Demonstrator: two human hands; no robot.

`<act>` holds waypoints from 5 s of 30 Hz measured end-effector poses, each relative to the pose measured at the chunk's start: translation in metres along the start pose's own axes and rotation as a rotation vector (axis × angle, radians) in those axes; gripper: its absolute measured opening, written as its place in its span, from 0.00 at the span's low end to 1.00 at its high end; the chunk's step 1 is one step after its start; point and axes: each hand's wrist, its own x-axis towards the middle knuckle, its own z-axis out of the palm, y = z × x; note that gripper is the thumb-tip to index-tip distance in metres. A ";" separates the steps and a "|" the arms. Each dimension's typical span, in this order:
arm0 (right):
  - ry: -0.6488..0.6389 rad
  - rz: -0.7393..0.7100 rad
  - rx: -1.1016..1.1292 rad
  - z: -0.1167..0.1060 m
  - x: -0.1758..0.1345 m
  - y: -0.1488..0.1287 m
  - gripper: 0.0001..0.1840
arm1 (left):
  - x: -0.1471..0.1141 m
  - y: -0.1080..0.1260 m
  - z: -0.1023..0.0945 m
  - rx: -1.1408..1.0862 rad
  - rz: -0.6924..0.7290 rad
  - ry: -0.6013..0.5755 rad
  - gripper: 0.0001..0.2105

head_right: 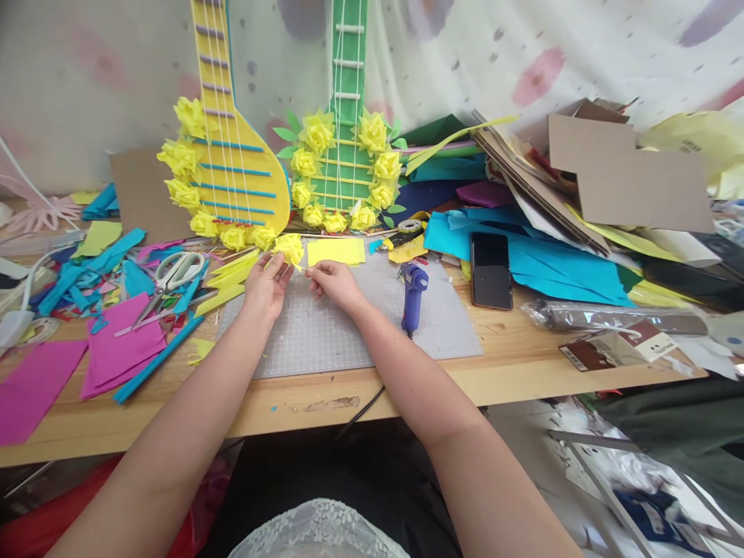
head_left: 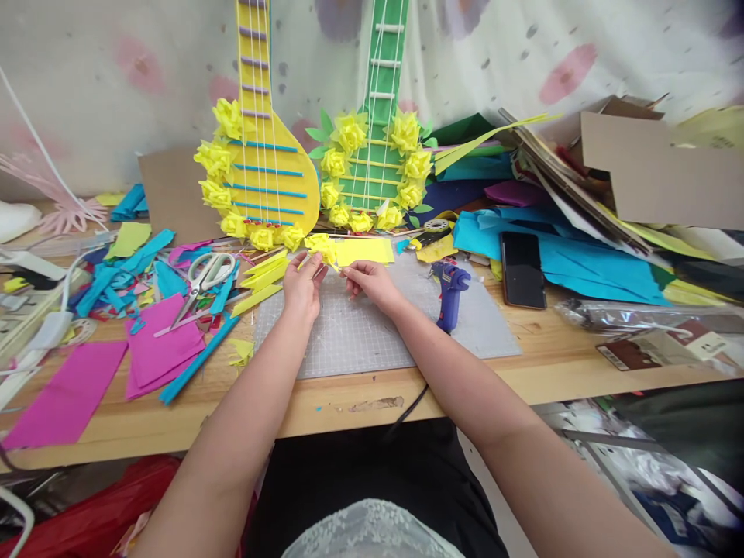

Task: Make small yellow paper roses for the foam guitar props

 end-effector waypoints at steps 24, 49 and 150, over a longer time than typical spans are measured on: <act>0.019 -0.123 -0.134 -0.003 0.003 0.008 0.14 | 0.002 0.001 -0.002 0.037 -0.005 0.053 0.12; 0.037 -0.242 -0.328 -0.007 0.002 0.008 0.08 | 0.003 0.002 -0.005 0.050 -0.052 0.045 0.10; 0.074 -0.259 -0.610 -0.003 -0.004 0.003 0.10 | 0.009 0.000 -0.006 0.066 -0.018 0.134 0.13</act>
